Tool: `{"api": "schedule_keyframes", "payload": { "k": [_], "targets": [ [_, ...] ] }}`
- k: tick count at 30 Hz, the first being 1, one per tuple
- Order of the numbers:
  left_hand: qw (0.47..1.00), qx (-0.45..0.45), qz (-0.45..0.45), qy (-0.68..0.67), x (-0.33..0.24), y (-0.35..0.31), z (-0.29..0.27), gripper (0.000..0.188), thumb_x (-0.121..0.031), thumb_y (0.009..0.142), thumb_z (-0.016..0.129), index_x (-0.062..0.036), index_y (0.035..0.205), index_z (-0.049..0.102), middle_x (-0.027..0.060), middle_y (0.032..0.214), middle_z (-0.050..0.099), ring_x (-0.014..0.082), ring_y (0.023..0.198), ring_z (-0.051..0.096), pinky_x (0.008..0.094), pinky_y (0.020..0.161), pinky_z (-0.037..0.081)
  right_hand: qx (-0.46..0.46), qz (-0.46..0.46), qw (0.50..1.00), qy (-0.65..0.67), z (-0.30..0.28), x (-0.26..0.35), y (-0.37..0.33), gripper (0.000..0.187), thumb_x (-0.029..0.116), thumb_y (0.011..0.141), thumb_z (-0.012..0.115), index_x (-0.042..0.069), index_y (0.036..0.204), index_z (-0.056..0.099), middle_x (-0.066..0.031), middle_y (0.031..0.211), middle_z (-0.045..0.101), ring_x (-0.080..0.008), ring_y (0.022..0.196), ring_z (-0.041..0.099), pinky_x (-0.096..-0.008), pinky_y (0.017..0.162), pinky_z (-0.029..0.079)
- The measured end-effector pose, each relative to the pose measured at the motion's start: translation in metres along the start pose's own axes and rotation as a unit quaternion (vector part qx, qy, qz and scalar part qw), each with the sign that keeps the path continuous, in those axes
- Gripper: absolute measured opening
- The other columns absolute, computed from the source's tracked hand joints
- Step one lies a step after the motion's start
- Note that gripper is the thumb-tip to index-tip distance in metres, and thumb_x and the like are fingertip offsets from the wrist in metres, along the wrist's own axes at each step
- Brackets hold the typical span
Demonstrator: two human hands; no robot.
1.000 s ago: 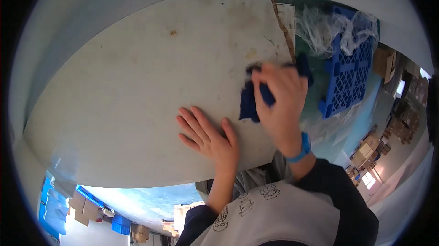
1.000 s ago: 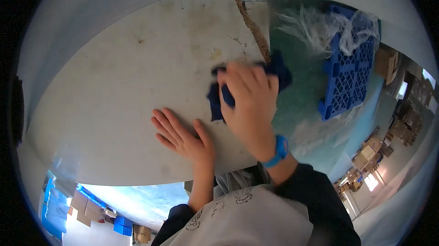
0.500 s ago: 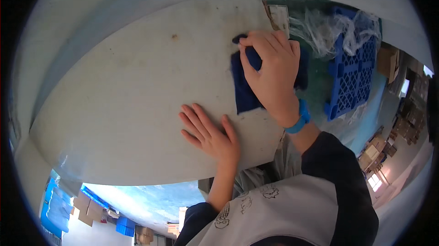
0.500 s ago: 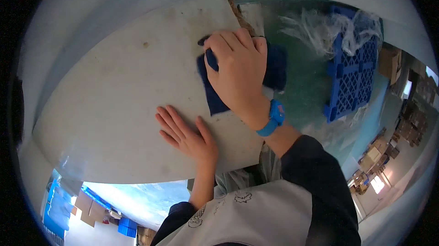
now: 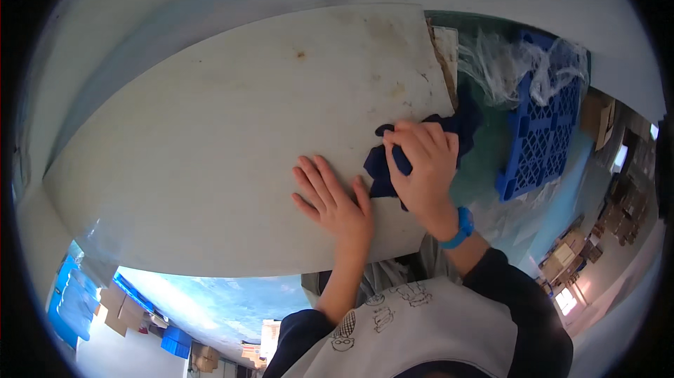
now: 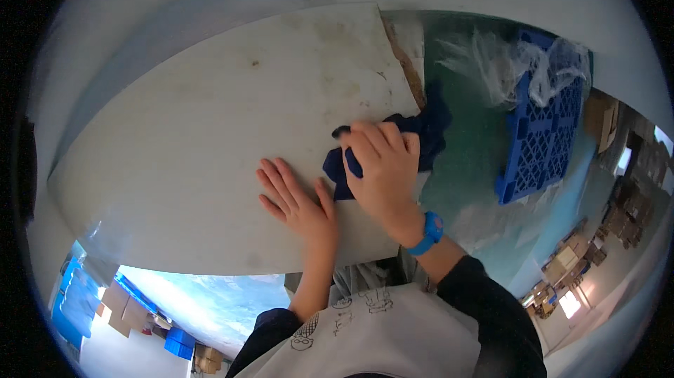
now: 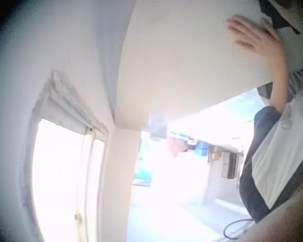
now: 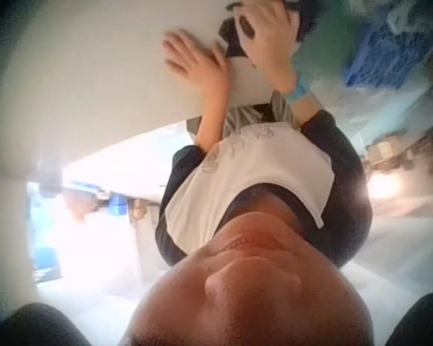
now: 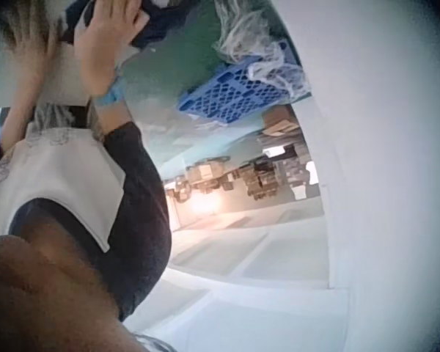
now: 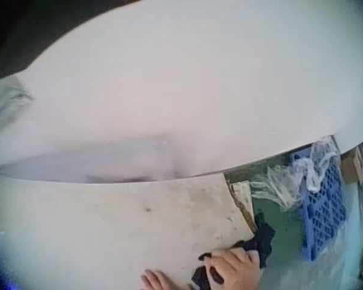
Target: Wiping a white table surface with a dark blue cloth.
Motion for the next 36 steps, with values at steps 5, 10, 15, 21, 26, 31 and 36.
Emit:
{"api": "schedule_keyframes", "payload": {
  "k": [5,10,15,21,26,31,36],
  "targets": [
    [1.000,0.003,-0.010,-0.022,-0.004,0.001,-0.002,0.066,-0.034,0.097,0.051,0.0013,0.150,0.035,0.0212,0.159,0.029,0.0371,0.148,0.026,0.0545,0.118,0.008,-0.062,-0.019,0.997,-0.038,0.005,0.009,0.073,0.009,0.011,0.080,0.073,0.012,0.085,0.065,-0.0017,0.090,0.067,-0.0250,0.090,0.060,-0.0365,0.076,0.037],
    [1.000,-0.002,-0.008,-0.017,0.000,-0.003,0.001,0.066,-0.034,0.097,0.052,0.0003,0.150,0.036,0.0197,0.159,0.030,0.0356,0.148,0.026,0.0539,0.118,0.008,-0.032,0.010,0.999,-0.016,0.003,0.015,0.034,0.011,0.011,0.079,0.073,0.012,0.087,0.066,-0.0016,0.088,0.067,-0.0248,0.089,0.060,-0.0369,0.075,0.037],
    [0.999,0.010,-0.024,-0.019,-0.003,-0.004,-0.005,0.066,-0.034,0.096,0.054,-0.0010,0.150,0.037,0.0188,0.158,0.032,0.0343,0.148,0.028,0.0536,0.118,0.009,-0.110,-0.028,0.992,-0.056,0.014,0.025,0.101,0.013,0.011,0.077,0.075,0.012,0.084,0.064,-0.0011,0.093,0.068,-0.0236,0.090,0.061,-0.0360,0.075,0.037],
    [1.000,0.022,0.004,0.006,-0.004,-0.006,0.003,0.069,-0.034,0.096,0.054,0.0000,0.152,0.032,0.0193,0.161,0.026,0.0345,0.150,0.021,0.0527,0.119,0.006,-0.016,-0.093,0.995,-0.016,0.027,0.050,0.058,0.014,0.012,0.078,0.074,0.012,0.087,0.064,-0.0008,0.090,0.066,-0.0238,0.087,0.059,-0.0377,0.075,0.038],
    [1.000,-0.008,-0.021,-0.010,-0.005,-0.002,-0.005,0.061,-0.035,0.095,0.056,-0.0020,0.146,0.045,0.0160,0.155,0.038,0.0303,0.146,0.033,0.0510,0.119,0.010,-0.068,-0.092,0.993,-0.009,0.035,0.068,0.101,0.012,0.012,0.080,0.072,0.013,0.089,0.064,0.0001,0.094,0.067,-0.0232,0.089,0.059,-0.0377,0.076,0.038],
    [1.000,0.001,0.002,-0.016,-0.004,-0.006,0.003,0.066,-0.035,0.096,0.054,0.0008,0.149,0.039,0.0188,0.158,0.033,0.0345,0.148,0.028,0.0522,0.119,0.007,-0.016,-0.079,0.996,-0.036,0.036,0.059,0.075,0.009,0.013,0.080,0.073,0.013,0.086,0.066,0.0002,0.090,0.069,-0.0235,0.089,0.060,-0.0372,0.073,0.037],
    [1.000,-0.002,-0.003,-0.024,-0.006,-0.003,-0.003,0.066,-0.035,0.096,0.055,0.0008,0.148,0.039,0.0189,0.157,0.034,0.0342,0.147,0.029,0.0520,0.119,0.007,-0.074,-0.101,0.992,-0.029,0.038,0.071,0.105,0.010,0.013,0.080,0.073,0.012,0.086,0.066,0.0000,0.093,0.069,-0.0233,0.089,0.061,-0.0358,0.074,0.037]
  ]
}}
Point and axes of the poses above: each hand's wrist, its own y-axis towards the middle knuckle, its own z-axis out of the palm, x = y × z, the point moved 9 cm from there along y, towards the middle knuckle
